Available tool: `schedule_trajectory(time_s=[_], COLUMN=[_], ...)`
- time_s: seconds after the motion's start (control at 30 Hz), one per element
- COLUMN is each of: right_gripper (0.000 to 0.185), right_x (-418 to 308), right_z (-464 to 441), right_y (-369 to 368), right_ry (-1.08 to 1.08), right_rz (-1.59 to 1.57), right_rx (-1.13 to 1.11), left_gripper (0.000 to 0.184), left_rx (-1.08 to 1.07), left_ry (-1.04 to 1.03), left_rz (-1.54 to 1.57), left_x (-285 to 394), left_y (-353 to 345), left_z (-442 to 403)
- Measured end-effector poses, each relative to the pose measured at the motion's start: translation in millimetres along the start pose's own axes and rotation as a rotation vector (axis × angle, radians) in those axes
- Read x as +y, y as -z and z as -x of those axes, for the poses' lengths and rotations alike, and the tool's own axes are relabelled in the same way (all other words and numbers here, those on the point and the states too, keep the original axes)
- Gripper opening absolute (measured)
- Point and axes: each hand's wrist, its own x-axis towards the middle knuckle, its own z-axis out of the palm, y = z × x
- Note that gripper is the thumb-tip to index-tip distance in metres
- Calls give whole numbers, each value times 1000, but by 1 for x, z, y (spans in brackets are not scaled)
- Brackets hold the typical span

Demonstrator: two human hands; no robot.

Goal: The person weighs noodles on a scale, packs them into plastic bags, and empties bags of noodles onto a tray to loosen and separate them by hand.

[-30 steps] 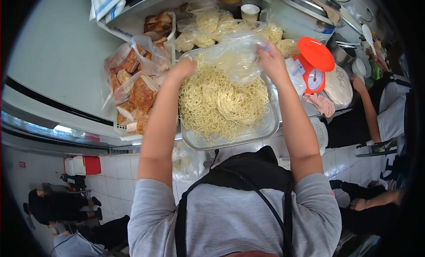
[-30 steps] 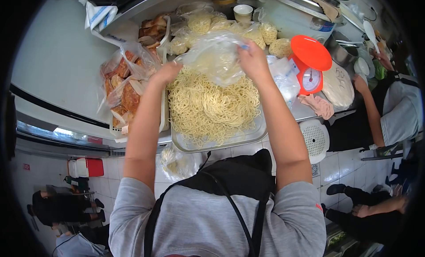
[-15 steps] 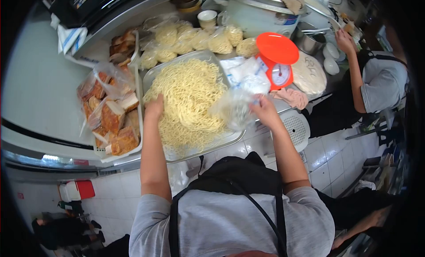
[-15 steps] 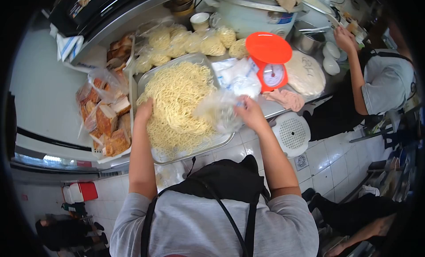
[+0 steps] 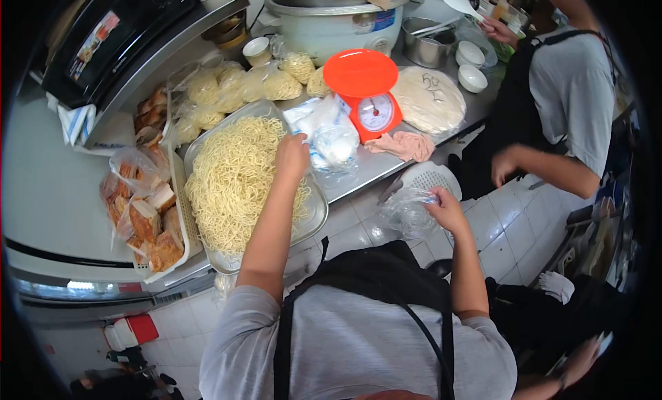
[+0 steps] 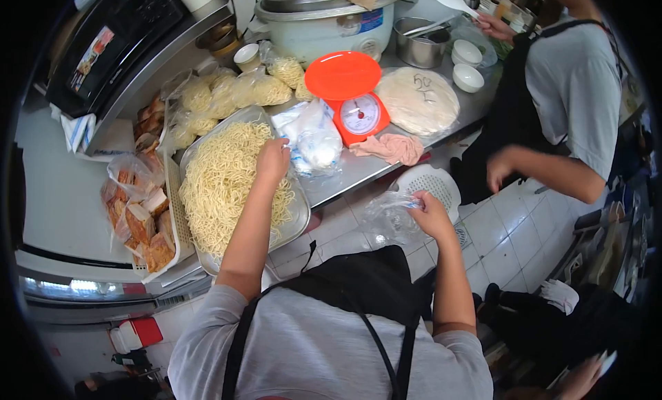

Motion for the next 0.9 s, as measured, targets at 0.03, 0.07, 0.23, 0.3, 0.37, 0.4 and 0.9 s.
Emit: schedule_trajectory(time_s=[0.03,0.07,0.23,0.3,0.37,0.4,0.9], right_gripper=[26,26,20,19,16,16,17], right_x=[7,14,44,43,50,53,27], right_z=[7,16,60,78,92,98,153], right_y=[5,11,23,20,12,4,-71], right_ry=[-27,-54,-258,-281,-320,-316,-404], right_rz=[4,9,-68,-88,-141,-141,-33], right_rx=[20,40,140,208,269,284,419], left_gripper=[23,22,19,18,14,13,17], left_rx=[-40,-78,-220,-239,-54,34,-458], left_ry=[51,101,255,175,-138,-289,-325], left_rz=[-106,-212,-152,-194,-2,106,161], left_x=[-7,-15,-29,-10,15,25,21], left_y=[-16,-32,-53,-29,-18,-21,-10], left_z=[-7,-13,-33,-31,-22,-16,-14])
